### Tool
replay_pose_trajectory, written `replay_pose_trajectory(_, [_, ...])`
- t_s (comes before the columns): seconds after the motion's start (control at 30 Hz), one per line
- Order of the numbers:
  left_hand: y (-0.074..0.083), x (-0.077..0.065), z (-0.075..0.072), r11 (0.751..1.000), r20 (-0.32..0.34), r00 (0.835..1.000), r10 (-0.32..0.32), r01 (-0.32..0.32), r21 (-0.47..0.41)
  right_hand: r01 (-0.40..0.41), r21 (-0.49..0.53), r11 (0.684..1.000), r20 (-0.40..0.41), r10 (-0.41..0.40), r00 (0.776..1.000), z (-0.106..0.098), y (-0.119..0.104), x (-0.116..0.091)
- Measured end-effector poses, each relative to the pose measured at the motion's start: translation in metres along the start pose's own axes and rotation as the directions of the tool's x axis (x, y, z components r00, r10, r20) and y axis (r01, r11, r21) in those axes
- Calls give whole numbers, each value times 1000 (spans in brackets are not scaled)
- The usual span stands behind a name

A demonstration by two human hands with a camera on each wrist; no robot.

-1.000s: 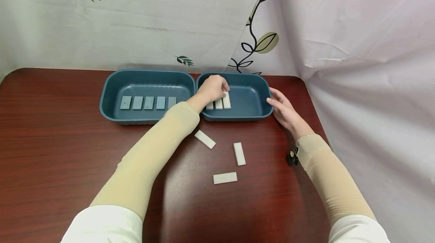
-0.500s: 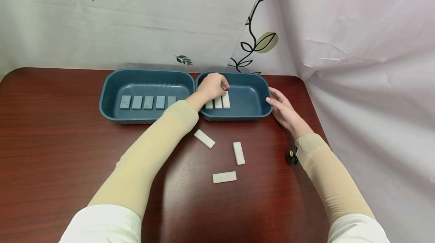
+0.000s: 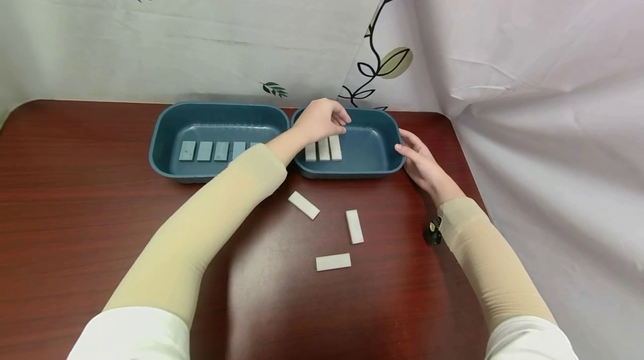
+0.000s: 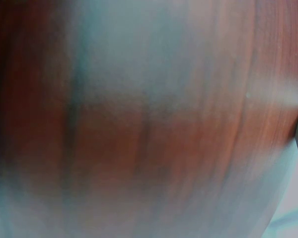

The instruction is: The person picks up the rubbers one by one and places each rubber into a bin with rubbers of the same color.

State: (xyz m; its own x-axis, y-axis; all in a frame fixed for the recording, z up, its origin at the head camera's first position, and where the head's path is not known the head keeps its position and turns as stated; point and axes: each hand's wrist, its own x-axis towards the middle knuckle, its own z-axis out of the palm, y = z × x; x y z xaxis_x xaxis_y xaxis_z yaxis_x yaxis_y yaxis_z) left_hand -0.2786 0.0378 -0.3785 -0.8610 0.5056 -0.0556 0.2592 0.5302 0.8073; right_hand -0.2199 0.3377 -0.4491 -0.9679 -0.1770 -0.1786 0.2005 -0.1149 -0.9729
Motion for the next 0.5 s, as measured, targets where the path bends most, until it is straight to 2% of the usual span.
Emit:
replay_pose_trajectory(0.23, [8,-11,-4,997,7,999,47,-46,-56,3,-1,1000,2,-3,1000,1,-1,1])
replay_pose_trajectory(0.5, [7,-32,-9,993,-35,998,58,-61,-101,12,20,1000,12,-13,1000,1,-1,0])
